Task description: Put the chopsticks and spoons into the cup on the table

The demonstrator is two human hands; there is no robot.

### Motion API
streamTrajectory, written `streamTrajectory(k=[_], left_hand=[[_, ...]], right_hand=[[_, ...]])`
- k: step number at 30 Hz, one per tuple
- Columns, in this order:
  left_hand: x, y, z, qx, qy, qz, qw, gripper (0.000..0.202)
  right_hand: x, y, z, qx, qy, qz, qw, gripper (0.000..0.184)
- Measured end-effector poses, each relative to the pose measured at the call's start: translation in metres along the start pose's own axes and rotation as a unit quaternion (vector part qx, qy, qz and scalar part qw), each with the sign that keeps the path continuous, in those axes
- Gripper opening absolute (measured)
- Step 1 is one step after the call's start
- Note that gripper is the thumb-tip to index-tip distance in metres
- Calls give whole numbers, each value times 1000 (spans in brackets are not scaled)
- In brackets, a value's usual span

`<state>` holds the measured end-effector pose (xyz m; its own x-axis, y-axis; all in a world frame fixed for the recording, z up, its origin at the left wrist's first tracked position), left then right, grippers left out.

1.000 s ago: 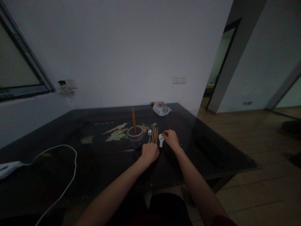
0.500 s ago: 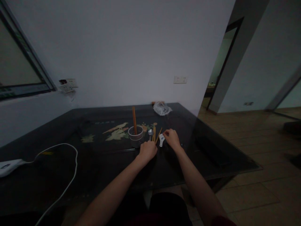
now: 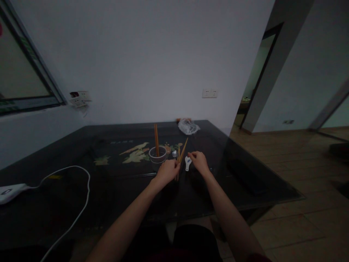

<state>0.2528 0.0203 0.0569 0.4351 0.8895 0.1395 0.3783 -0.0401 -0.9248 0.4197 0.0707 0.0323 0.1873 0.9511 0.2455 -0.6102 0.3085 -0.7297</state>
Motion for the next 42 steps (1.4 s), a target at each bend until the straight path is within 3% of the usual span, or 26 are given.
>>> streamTrajectory(k=[4, 9, 11, 14, 17, 25, 29, 34, 42], left_hand=[[-4, -7, -4, -111, 67, -53, 990, 35], [-15, -8, -5, -235, 130, -71, 961, 34], [-20, -10, -3, -247, 138, -70, 957, 33], [-28, -12, 4, -244, 147, -60, 957, 32], [-33, -16, 13, -238, 156, -51, 957, 31], [-41, -23, 42, -207, 156, -81, 963, 23], [-43, -21, 47, -220, 161, -92, 958, 22], [-42, -16, 48, -221, 178, -71, 956, 22], [-41, -14, 47, -204, 197, -47, 958, 21]], right_hand=[[-4, -4, 12, 187, 5, 35, 982, 42], [-17, -11, 36, 427, 0, 100, 899, 45], [-23, -12, 45, 472, 10, 130, 872, 42], [-30, -11, 59, 492, 11, 163, 855, 39], [-34, -12, 75, 478, -25, 177, 860, 36], [-47, -4, 107, 351, -150, 176, 907, 28], [-55, 2, 111, 284, -189, 169, 925, 24], [-60, 5, 113, 240, -236, 168, 927, 22], [-60, 8, 103, 217, -248, 197, 923, 22]])
Point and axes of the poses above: each hand's wrist, its own x-axis towards the middle knuckle, its own y-axis out of the palm, z = x × y, the point moved 5 cm from there along x, towards the middle knuckle, and after that the axes turned 9 degrees about y, right-handed, at the moved point
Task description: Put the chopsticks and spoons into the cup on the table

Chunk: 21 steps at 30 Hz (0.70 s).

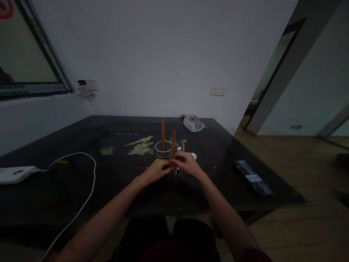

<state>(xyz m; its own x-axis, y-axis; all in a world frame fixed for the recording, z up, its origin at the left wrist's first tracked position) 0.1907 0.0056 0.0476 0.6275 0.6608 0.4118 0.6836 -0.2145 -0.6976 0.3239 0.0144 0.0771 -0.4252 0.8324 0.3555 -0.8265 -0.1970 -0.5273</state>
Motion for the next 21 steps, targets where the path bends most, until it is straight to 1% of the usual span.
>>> streamTrajectory(k=[7, 10, 13, 15, 18, 21], left_hand=[[0, 4, 2, 24, 6, 30, 999, 20], [-1, -1, 1, 9, 9, 42, 999, 20], [-1, -12, -1, 2, 1, 46, 999, 23], [-1, -24, -3, 9, -16, 20, 1000, 25], [-1, -40, -7, 11, -33, -49, 998, 25], [-2, -49, -13, -12, -25, -122, 992, 23]], right_hand=[[0, 1, -6, -18, -1, -5, 1000, 23], [-1, 3, -6, -11, -2, -2, 1000, 21], [-2, 5, -3, -13, 2, 1, 1000, 22], [-2, 5, -1, -19, 4, -1, 1000, 26], [-3, 5, 2, -28, -2, -6, 1000, 29], [-4, 8, 3, -34, -12, -6, 999, 25]])
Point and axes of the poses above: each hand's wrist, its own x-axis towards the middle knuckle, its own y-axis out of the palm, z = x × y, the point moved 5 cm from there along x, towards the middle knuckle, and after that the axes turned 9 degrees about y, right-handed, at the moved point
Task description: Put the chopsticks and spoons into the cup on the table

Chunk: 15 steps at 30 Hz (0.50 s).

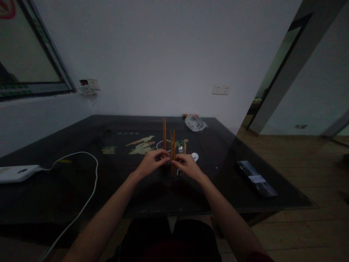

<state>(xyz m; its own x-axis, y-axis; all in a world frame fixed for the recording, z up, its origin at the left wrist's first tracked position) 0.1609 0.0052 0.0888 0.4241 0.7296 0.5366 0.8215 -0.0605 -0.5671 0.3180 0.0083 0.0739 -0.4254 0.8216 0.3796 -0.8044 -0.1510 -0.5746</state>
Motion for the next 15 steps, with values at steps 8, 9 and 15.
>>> streamTrajectory(k=[8, 9, 15], left_hand=[[0, 0, -10, -32, 27, -100, 994, 21], [1, 1, -11, -38, 30, -101, 994, 21], [1, 3, -11, -76, 6, -110, 991, 21]], right_hand=[[-3, 8, 7, -29, -18, 3, 999, 22], [-3, 8, 7, -33, -18, 0, 999, 22], [-4, 9, 7, -45, -25, -3, 999, 20]])
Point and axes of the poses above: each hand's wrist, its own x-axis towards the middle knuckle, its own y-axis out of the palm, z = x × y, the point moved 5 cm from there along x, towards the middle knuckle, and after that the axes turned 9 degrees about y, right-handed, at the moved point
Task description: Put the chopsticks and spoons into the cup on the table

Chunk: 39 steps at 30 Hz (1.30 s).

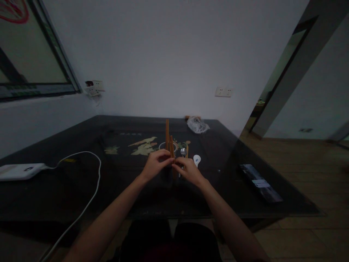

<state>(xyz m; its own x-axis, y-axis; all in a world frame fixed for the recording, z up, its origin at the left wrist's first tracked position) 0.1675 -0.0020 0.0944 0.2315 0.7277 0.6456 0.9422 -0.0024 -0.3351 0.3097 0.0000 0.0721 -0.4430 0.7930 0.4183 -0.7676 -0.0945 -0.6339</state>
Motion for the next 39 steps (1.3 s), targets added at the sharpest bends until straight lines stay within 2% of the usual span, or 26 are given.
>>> streamTrajectory(k=[8, 15, 21, 26, 30, 32, 35, 37, 39], left_hand=[[-4, -2, -1, 13, -24, -15, 1000, 22], [-4, -3, -1, 36, -18, -17, 999, 23], [1, -8, -10, 83, 0, -14, 996, 23], [9, -30, -23, 108, 19, -52, 993, 22], [25, -62, -38, 112, 24, -116, 987, 26], [38, -76, -47, 109, 30, -147, 983, 27], [62, -88, -56, 117, 49, -175, 976, 28], [80, -91, -54, 128, 54, -171, 975, 28], [95, -90, -42, 131, 48, -155, 978, 29]], right_hand=[[0, 1, 2, -9, -1, 4, 1000, 21], [2, 1, 3, 9, -3, 2, 1000, 21], [4, 3, 4, 48, 25, -8, 999, 22], [6, 0, 4, 125, 51, -7, 991, 19], [14, -14, -7, 179, 82, -84, 977, 24], [22, -19, -15, 180, 90, -124, 972, 31], [35, -15, -26, 150, 103, -140, 973, 55], [44, -6, -36, 134, 125, -127, 975, 73], [51, 7, -46, 143, 140, -104, 974, 86]])
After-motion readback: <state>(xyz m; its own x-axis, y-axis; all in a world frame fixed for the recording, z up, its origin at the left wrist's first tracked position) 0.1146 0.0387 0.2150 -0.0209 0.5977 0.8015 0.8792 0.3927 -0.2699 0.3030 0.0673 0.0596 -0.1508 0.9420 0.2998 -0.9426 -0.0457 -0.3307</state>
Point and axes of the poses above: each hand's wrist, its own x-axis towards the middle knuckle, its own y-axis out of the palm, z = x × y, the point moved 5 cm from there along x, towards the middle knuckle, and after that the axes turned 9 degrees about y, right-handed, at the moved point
